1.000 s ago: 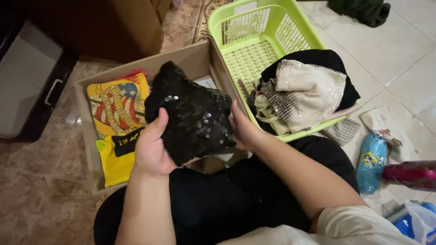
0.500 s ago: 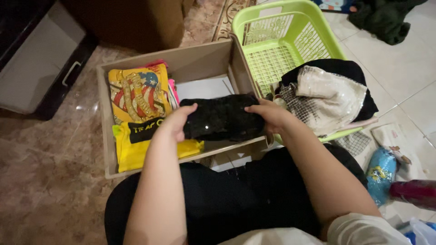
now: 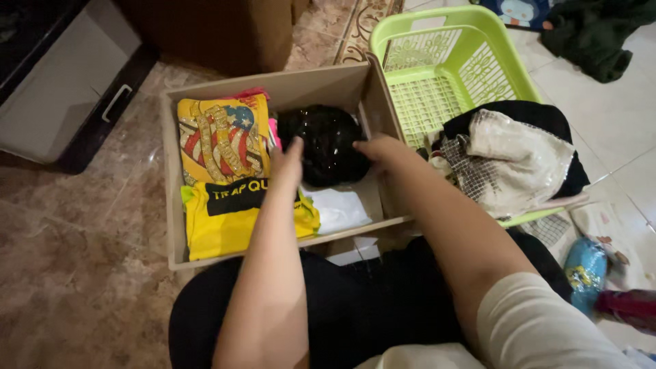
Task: The person organizes clothes by transferring folded items from a green laundry basket into a drawer. They handle various garments, including shirts and pants, and place them neatly into the drawer.
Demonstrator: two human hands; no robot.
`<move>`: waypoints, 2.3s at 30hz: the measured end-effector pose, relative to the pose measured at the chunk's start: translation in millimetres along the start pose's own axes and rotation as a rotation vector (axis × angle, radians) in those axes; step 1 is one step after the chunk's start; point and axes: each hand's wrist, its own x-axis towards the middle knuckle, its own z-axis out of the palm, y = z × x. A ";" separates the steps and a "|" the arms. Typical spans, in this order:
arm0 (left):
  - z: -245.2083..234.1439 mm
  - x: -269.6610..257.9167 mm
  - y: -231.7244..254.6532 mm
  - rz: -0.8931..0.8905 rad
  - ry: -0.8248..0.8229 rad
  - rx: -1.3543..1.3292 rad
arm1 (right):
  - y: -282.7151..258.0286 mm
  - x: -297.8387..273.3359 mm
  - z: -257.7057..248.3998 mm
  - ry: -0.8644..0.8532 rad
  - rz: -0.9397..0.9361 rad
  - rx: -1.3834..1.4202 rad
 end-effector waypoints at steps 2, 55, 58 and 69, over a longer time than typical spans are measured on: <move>2.1 -11.2 3.4 0.095 -0.096 0.242 | 8.6 43.4 23.5 0.073 -0.168 -0.463; 48.7 -74.4 1.8 0.067 -0.760 1.084 | -64.5 28.4 97.0 0.137 -0.190 -0.435; 49.7 -70.8 3.4 0.049 -0.814 1.110 | -63.8 39.9 98.8 0.157 -0.060 -0.384; 47.0 -76.4 3.4 0.075 -0.777 1.089 | -61.6 21.3 76.6 0.287 -0.161 -0.539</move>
